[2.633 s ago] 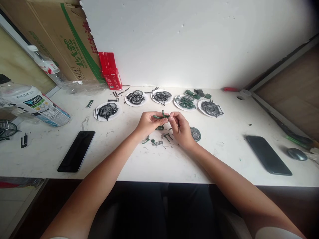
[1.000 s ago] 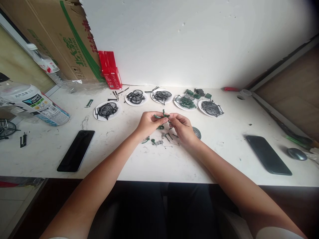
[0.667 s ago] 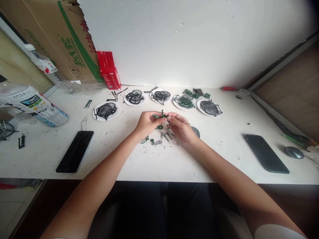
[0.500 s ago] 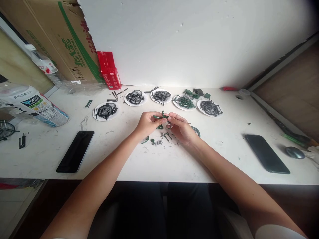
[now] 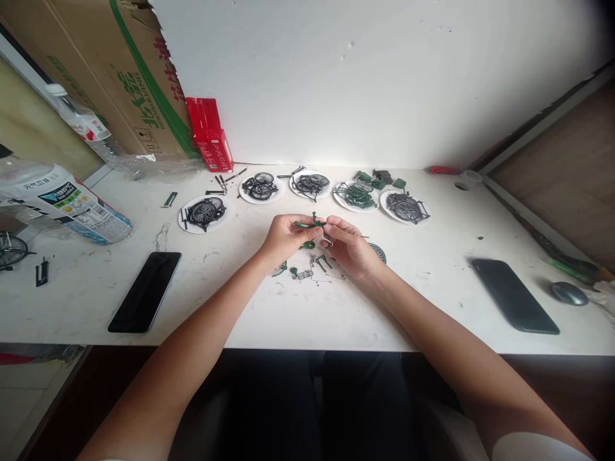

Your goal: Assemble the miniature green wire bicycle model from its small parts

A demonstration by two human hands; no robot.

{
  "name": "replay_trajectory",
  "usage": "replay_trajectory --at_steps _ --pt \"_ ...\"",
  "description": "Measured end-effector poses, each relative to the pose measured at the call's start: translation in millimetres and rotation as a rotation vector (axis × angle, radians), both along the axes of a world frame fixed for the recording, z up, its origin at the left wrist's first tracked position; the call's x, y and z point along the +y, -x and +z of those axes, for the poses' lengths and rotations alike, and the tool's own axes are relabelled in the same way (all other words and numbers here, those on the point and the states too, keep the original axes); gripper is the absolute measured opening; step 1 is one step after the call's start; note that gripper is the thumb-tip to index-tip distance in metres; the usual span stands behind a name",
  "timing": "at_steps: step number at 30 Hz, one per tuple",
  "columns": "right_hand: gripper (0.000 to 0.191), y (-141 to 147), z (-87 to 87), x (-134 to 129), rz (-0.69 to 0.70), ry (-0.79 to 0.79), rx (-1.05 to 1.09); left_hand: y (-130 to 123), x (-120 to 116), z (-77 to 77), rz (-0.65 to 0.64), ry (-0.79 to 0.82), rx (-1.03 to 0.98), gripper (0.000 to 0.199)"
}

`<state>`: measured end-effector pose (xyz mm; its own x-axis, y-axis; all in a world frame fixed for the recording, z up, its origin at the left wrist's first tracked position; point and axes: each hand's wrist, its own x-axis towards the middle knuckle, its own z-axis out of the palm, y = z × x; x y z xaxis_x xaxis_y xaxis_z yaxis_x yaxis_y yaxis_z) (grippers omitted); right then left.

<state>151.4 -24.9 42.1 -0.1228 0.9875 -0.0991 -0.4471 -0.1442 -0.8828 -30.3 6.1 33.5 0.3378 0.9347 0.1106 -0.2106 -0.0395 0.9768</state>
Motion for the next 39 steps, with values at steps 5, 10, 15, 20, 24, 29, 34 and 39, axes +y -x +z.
replay_trajectory --at_steps 5,10,15,20,24,29,34,39 --pt "0.032 0.8 -0.5 -2.7 0.016 -0.021 -0.064 0.1 0.3 -0.3 0.03 0.018 -0.023 0.054" --pt "0.04 3.9 -6.7 -2.4 -0.115 -0.192 -0.292 0.1 2.0 -2.3 0.064 0.015 -0.029 0.05" --pt "0.045 4.3 -9.0 -4.0 -0.2 -0.331 -0.519 -1.1 2.1 -3.1 0.063 0.017 -0.047 0.049" --pt "0.048 5.2 -10.9 -3.9 -0.208 -0.417 -0.556 -1.2 2.1 -3.8 0.063 0.02 -0.044 0.051" --pt "0.049 5.3 -12.9 -2.5 -0.203 -0.42 -0.568 -1.1 3.4 -6.0 0.05 0.037 -0.051 0.052" --pt "0.045 6.5 -12.2 -4.2 -0.23 -0.475 -0.564 -2.7 3.9 -6.5 0.035 0.056 -0.075 0.053" --pt "0.041 6.5 -12.6 -7.2 -0.266 -0.499 -0.611 -5.2 2.1 -4.1 0.045 0.074 -0.108 0.052" --pt "0.04 3.4 -12.9 -7.9 -0.328 -0.486 -0.633 -6.7 -0.8 -0.2 0.06 0.091 -0.115 0.052"
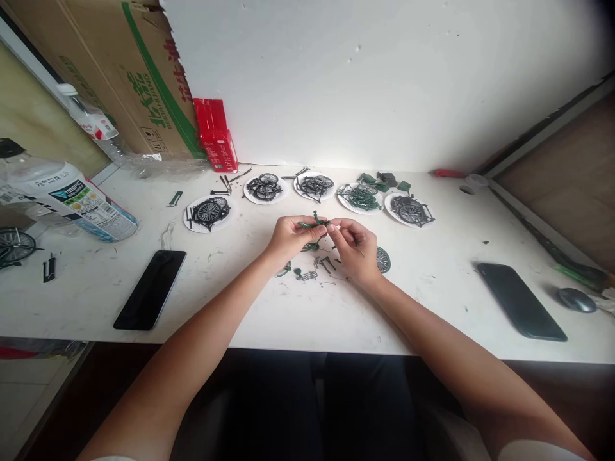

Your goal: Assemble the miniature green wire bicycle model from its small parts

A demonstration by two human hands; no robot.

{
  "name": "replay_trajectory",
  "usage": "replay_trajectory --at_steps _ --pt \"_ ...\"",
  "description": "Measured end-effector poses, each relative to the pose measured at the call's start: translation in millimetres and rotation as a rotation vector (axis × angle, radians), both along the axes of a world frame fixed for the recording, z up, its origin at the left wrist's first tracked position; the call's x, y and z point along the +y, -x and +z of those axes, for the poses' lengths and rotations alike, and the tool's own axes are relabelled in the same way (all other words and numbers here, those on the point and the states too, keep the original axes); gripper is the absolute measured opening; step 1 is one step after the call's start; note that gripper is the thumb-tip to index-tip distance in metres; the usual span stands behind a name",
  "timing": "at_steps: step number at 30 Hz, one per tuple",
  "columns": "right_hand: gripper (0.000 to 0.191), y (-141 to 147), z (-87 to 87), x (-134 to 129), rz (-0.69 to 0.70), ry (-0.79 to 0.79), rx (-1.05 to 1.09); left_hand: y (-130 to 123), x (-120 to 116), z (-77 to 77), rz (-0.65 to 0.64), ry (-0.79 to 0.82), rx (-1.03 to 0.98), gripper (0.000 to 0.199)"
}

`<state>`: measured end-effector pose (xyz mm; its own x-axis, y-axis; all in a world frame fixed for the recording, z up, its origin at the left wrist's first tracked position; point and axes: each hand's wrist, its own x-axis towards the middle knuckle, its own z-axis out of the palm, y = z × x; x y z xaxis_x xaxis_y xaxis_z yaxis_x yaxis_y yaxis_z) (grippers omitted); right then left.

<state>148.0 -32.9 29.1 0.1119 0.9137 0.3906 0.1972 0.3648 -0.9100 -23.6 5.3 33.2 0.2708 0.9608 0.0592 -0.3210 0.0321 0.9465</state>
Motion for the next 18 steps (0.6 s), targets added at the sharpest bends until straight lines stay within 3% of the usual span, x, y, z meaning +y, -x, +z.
replay_trajectory --at_steps 7,18 --pt "0.049 0.8 5.9 -2.1 -0.011 0.032 0.005 -0.9 -0.5 -2.0 -0.006 -0.026 0.012 0.051" --pt "0.044 0.1 4.1 1.8 0.09 0.079 -0.004 -1.1 -0.7 -5.7 -0.003 -0.004 -0.014 0.05"
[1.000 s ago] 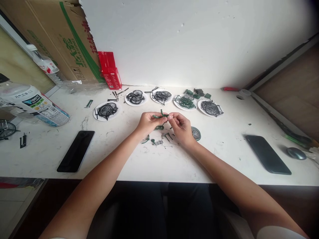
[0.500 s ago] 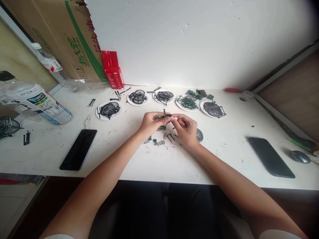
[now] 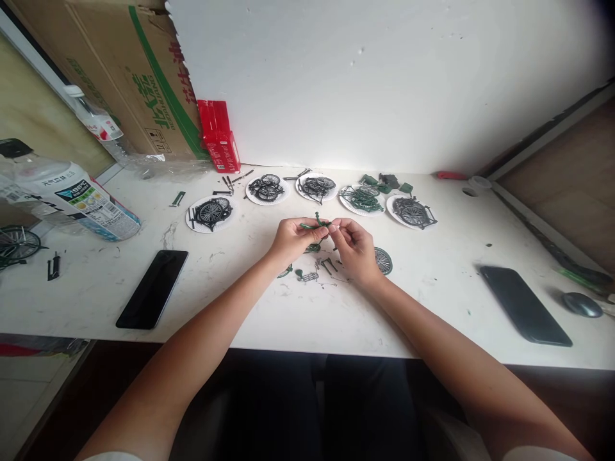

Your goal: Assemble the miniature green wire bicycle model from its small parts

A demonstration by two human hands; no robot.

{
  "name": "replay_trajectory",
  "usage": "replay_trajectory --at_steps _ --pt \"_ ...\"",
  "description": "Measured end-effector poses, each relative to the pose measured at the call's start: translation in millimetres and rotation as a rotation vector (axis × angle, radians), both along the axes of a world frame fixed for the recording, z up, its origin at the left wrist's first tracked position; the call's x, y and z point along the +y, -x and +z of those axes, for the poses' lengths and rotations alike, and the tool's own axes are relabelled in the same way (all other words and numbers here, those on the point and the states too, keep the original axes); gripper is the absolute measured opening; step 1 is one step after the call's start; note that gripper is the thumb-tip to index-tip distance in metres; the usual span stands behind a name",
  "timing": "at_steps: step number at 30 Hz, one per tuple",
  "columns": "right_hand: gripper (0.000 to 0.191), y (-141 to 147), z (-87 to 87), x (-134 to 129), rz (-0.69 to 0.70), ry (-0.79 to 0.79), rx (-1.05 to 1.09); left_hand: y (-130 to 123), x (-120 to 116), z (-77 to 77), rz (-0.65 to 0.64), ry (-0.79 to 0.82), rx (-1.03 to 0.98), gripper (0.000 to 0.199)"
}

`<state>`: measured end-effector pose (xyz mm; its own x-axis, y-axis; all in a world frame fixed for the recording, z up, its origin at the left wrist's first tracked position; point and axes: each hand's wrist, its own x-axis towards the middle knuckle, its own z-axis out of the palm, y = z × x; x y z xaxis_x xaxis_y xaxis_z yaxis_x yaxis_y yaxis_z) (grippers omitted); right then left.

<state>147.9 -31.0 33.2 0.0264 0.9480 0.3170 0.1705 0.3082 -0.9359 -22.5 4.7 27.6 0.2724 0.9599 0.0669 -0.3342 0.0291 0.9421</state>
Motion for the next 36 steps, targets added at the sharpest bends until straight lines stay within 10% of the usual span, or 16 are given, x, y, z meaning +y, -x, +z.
replay_trajectory --at_steps 36 --pt "0.041 -1.7 -0.3 1.8 -0.048 -0.101 -0.167 8.4 3.0 5.7 -0.015 -0.043 0.065 0.053"
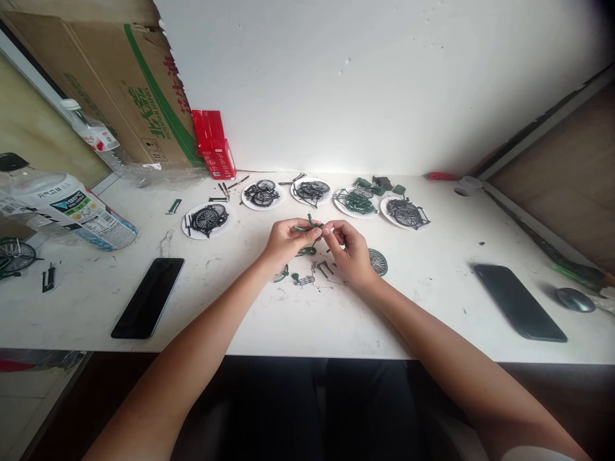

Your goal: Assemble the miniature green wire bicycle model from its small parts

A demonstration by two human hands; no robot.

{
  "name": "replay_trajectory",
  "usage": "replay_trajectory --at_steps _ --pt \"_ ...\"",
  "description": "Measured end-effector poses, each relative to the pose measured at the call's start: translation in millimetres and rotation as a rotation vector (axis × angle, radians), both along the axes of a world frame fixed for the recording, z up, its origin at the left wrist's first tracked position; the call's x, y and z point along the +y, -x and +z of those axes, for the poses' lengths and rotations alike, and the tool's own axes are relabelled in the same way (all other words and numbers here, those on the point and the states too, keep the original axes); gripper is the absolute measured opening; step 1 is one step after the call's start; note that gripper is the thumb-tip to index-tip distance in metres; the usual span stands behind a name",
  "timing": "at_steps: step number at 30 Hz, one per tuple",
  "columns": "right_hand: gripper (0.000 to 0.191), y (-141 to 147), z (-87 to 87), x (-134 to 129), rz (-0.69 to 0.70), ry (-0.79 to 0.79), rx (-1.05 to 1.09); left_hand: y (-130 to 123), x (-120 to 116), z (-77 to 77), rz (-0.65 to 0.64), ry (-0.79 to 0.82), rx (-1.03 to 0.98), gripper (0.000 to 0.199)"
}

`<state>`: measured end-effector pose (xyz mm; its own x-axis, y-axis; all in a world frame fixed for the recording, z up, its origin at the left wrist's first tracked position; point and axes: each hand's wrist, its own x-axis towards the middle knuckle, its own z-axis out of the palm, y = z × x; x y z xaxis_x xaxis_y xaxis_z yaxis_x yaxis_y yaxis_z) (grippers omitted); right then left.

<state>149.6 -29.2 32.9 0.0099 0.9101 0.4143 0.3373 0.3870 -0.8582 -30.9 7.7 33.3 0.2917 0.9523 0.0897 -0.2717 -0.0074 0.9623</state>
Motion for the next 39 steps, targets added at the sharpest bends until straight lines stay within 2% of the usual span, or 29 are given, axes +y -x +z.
replay_trajectory --at_steps 4,10,17,25,39 --pt "0.041 -0.3 -0.5 -0.7 -0.014 -0.01 -0.003 0.3 -1.3 1.9 0.008 -0.026 0.055 0.052" --pt "0.043 0.2 1.1 -1.7 -0.014 -0.004 0.027 -0.1 -1.7 1.9 0.003 -0.021 0.029 0.05" --pt "0.045 1.1 4.1 0.0 0.038 0.081 0.15 -1.5 -1.8 -0.8 -0.008 0.02 -0.053 0.05" --pt "0.038 3.2 4.1 0.0 0.076 0.129 0.293 -2.9 -1.3 -3.5 0.024 0.019 -0.057 0.052" --pt "0.04 3.0 2.7 -2.4 0.057 0.135 0.252 -4.3 -0.4 -8.4 0.048 -0.033 -0.024 0.05"
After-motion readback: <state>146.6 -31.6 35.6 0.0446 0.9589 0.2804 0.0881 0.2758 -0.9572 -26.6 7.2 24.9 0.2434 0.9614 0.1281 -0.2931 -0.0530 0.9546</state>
